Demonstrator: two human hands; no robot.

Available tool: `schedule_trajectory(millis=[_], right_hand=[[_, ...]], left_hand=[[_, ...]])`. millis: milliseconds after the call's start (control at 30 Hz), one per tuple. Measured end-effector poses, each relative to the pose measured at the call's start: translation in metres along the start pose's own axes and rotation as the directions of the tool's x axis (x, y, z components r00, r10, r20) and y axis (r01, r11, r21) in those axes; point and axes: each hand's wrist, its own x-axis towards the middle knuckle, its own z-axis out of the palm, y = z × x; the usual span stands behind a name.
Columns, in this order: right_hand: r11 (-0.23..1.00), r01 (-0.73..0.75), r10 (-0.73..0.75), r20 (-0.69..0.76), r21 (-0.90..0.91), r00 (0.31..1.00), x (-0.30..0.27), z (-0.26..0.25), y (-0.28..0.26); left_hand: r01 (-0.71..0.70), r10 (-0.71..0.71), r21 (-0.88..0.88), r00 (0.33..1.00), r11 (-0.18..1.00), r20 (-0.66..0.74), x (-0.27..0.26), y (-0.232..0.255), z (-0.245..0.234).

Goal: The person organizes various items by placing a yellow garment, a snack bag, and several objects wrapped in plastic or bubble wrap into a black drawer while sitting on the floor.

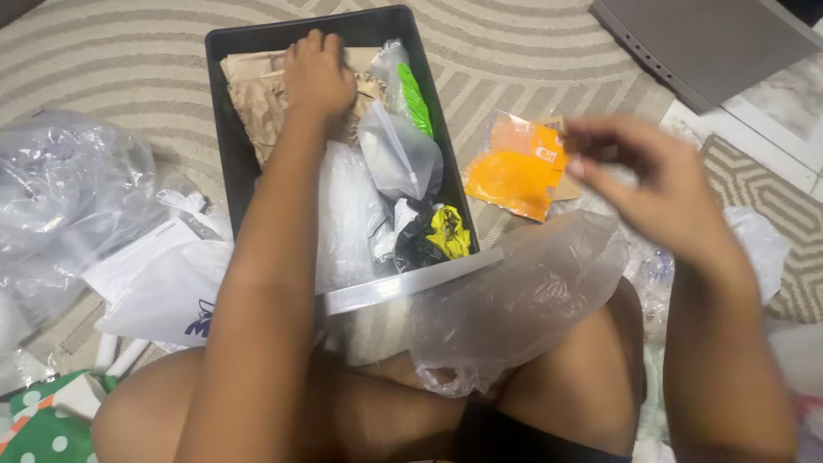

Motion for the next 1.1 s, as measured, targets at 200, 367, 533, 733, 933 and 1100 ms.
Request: schedule_trajectory(millis=[200,367,533,733,933,1100], right_hand=[[0.896,-0.069,-0.031,-0.219,-0.438,0.975,-0.078,0.050,0.028],[0.772,-0.329,0.042,-0.474,-0.543,0.880,-0.112,0.080,0.051],[0.868,-0.323,0.111,-0.486,-0.376,0.867,-0.118,0.086,0.075],[0.953,-0.282,0.290,-0.593,0.108,0.751,-0.130,0.075,0.062],[0.941,-0.058,0.303,-0.752,0.334,0.585,-0.160,0.059,0.068],[0.996,-0.088,0.092,-0.152,0.032,0.984,-0.196,0.069,0.062]], left_hand=[[0.174,-0.227,0.278,0.959,0.945,0.172,0.023,-0.002,0.009],[0.291,-0.293,0.038,0.949,0.956,0.112,-0.011,-0.023,0.001],[0.160,-0.158,-0.081,0.987,0.984,0.035,0.003,-0.028,0.002],[-0.370,0.295,-0.189,0.895,0.910,-0.333,-0.050,0.098,-0.076],[-0.562,0.695,-0.581,0.719,0.589,0.009,-0.185,0.253,-0.168],[-0.608,0.732,-0.540,0.682,0.582,0.021,-0.239,0.288,-0.162]])
